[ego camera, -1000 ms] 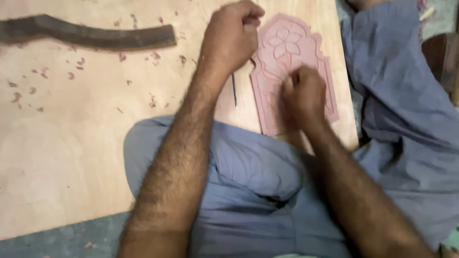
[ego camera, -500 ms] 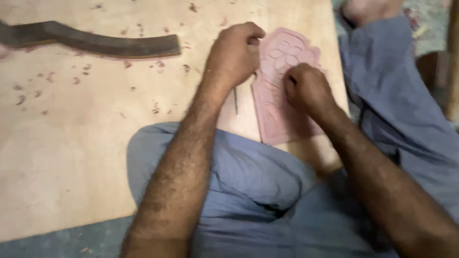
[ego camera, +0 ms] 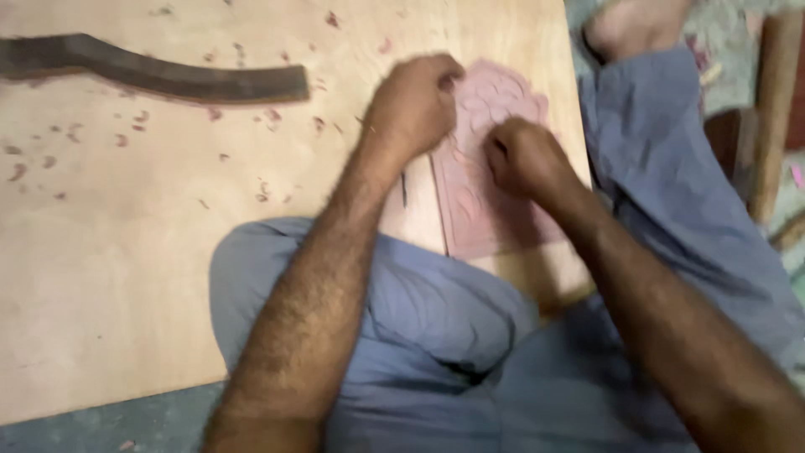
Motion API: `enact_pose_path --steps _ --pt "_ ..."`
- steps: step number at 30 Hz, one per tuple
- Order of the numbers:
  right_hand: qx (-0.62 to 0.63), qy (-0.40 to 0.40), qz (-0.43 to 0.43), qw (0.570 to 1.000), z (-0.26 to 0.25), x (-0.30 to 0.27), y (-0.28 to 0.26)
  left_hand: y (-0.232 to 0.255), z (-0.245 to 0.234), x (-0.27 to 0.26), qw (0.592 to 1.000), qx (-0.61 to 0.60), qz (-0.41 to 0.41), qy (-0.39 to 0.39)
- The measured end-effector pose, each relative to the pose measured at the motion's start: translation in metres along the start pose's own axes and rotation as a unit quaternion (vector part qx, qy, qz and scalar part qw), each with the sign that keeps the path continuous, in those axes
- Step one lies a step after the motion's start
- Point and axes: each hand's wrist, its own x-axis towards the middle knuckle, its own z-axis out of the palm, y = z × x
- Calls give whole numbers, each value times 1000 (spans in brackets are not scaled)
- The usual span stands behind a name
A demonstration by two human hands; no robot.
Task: The person carves decorative floral patterns into a wooden plaque by hand, occasionally using a small tool to refine the details.
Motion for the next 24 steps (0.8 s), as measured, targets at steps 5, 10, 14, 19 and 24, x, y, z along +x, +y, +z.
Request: enact_pose_path --steps 5,10,14,19,24 --pt "34 -2 -23 999 -2 3 -1 1 0 -2 1000 10 -10 -11" --pt "31 17 -16 999 7 4 -2 5 -6 -2 999 40 -5 -4" --pt "-32 9 -72 997 7 -3 5 3 1 -6 999 36 -5 -13" --pt "82 -12 185 979 4 -31 -23 3 4 -21 998 44 -16 -44" --pt "281 80 243 925 6 -113 -17 -5 36 -40 989 82 -6 -127"
